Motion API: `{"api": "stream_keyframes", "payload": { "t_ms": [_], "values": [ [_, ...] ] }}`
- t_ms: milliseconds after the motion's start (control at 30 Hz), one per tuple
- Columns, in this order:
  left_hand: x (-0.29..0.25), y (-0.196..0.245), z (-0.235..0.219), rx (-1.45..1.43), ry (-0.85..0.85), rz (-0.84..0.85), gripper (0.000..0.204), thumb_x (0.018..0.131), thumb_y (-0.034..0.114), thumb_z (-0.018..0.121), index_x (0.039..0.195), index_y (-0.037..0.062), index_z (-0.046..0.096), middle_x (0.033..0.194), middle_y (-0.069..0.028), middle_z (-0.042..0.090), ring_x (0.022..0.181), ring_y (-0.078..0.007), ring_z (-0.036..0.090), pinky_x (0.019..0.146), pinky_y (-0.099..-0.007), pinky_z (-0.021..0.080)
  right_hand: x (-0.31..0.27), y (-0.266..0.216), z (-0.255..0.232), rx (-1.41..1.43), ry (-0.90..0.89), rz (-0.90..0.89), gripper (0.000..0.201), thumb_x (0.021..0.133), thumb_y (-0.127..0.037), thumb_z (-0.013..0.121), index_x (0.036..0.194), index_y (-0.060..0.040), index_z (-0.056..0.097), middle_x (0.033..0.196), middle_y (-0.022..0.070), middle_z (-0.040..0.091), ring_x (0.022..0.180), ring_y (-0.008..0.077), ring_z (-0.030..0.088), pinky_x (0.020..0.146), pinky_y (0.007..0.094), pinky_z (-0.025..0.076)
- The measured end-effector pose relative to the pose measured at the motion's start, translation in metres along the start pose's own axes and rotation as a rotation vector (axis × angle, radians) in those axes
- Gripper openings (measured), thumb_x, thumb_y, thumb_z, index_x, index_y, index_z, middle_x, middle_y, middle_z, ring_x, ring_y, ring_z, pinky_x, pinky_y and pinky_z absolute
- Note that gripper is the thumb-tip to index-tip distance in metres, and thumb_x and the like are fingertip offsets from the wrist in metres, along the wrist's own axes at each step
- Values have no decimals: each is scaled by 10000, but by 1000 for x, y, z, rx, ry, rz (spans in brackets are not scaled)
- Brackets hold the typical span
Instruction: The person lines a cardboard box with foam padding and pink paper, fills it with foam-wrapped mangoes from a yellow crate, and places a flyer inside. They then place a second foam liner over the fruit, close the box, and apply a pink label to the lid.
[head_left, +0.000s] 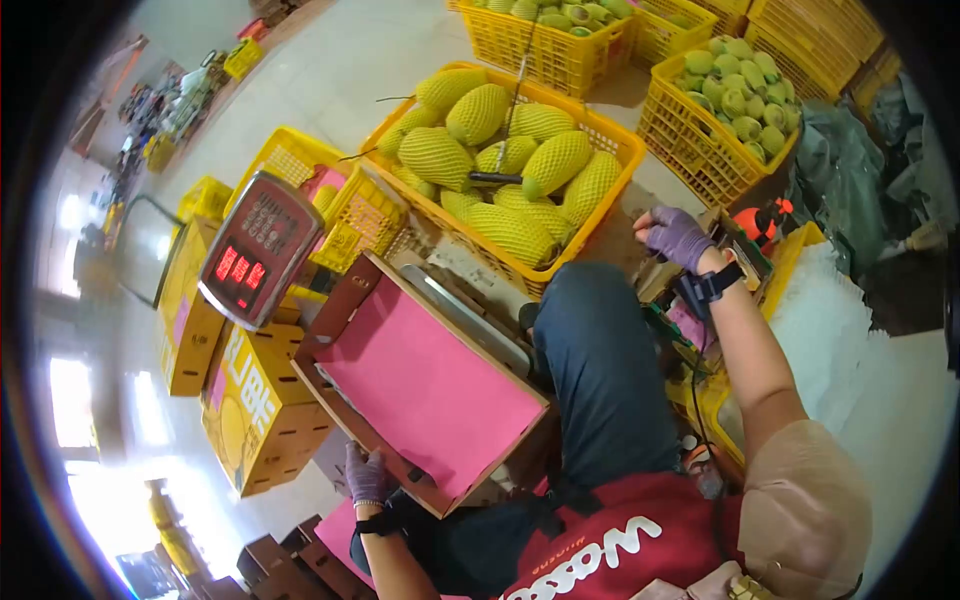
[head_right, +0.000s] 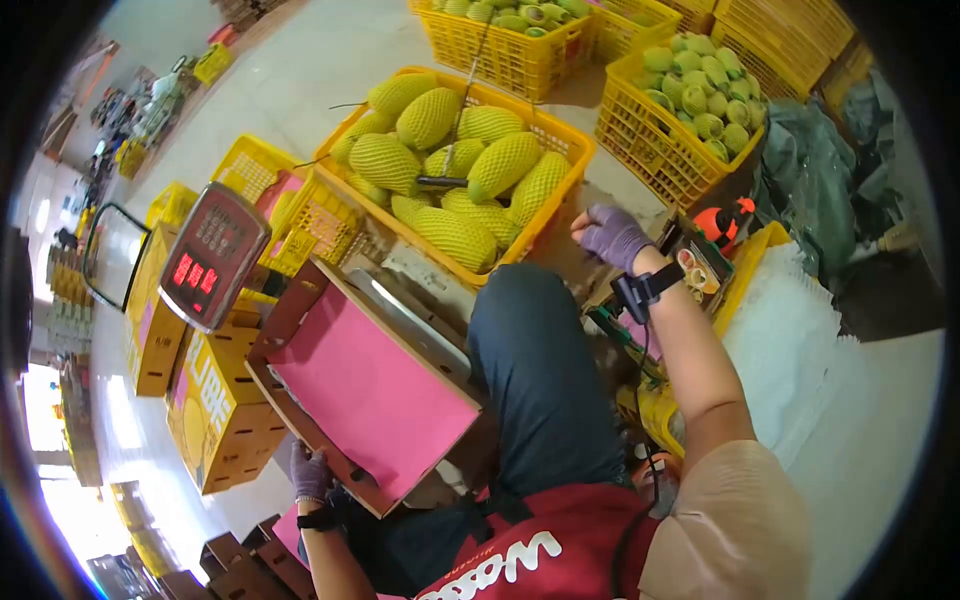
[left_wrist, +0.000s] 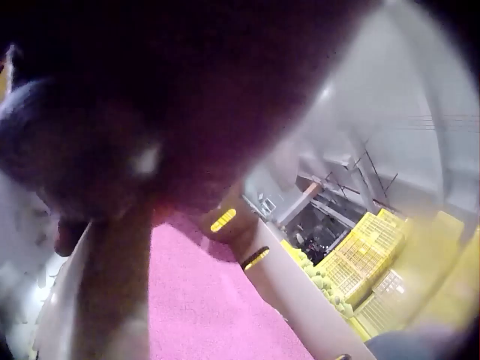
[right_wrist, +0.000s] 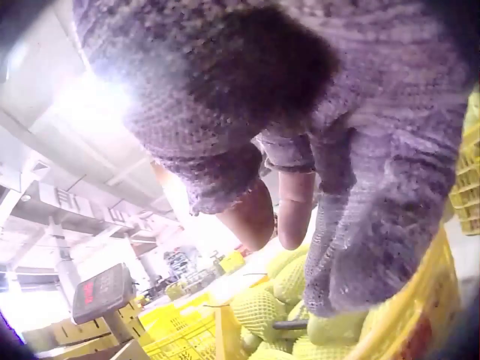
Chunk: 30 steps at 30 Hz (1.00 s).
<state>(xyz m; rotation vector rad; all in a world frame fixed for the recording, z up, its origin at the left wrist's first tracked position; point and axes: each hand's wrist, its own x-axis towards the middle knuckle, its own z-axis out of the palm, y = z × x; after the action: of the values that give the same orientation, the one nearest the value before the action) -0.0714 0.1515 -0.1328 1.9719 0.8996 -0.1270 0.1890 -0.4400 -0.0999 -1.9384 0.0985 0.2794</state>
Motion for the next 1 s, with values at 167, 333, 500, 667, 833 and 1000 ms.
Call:
{"api": "stream_keyframes", "payload": {
  "t_ms": [167, 333, 500, 667, 833, 1000],
  "values": [
    [18, 24, 13, 66, -86, 65, 331, 841, -14, 547, 1163, 9, 471, 794, -80, 593, 666, -152, 578, 574, -292, 480, 23, 44, 44, -68, -54, 0, 255, 804, -179, 690, 1008, -37, 633, 838, 103, 659, 705, 188, 644, 637, 319, 522],
    [17, 31, 14, 6, -93, 114, 430, 840, -30, 542, 1251, 16, 426, 992, -119, 608, 815, -188, 604, 691, -306, 511, 55, 42, 87, -341, -142, -192, 371, 776, -236, 731, 1095, -63, 655, 981, 124, 667, 920, 243, 642, 824, 351, 494],
    [18, 25, 12, -273, -181, -35, 513, 832, -37, 543, 1320, 23, 395, 1159, -137, 571, 952, -220, 594, 772, -330, 521, 78, 69, 100, -388, -324, -298, 458, 790, -328, 729, 1194, -131, 643, 1097, 138, 658, 1013, 310, 621, 875, 379, 475],
    [12, 34, 0, -125, -197, -223, 800, 883, 185, 652, 1516, 132, 165, 743, -62, 545, 551, -138, 459, 455, -282, 361, 67, 71, 120, -252, -298, -145, 416, 830, -371, 679, 1215, -222, 627, 1044, 129, 682, 991, 311, 641, 874, 400, 482],
    [2, 52, 12, -154, -125, -206, 753, 880, 167, 658, 1500, 143, 231, 754, -58, 566, 521, -130, 435, 446, -281, 353, 61, 71, 128, -118, -225, -113, 339, 822, -327, 708, 1115, -169, 639, 865, 116, 668, 856, 271, 659, 775, 382, 496],
    [29, 20, -16, 76, -192, -255, 774, 868, 179, 684, 1489, 100, 230, 1010, -135, 597, 772, -203, 573, 601, -332, 483, 65, 60, 129, -234, -263, 17, 350, 830, -378, 675, 1130, -205, 626, 970, 140, 682, 926, 323, 651, 784, 440, 489]
  ]
}}
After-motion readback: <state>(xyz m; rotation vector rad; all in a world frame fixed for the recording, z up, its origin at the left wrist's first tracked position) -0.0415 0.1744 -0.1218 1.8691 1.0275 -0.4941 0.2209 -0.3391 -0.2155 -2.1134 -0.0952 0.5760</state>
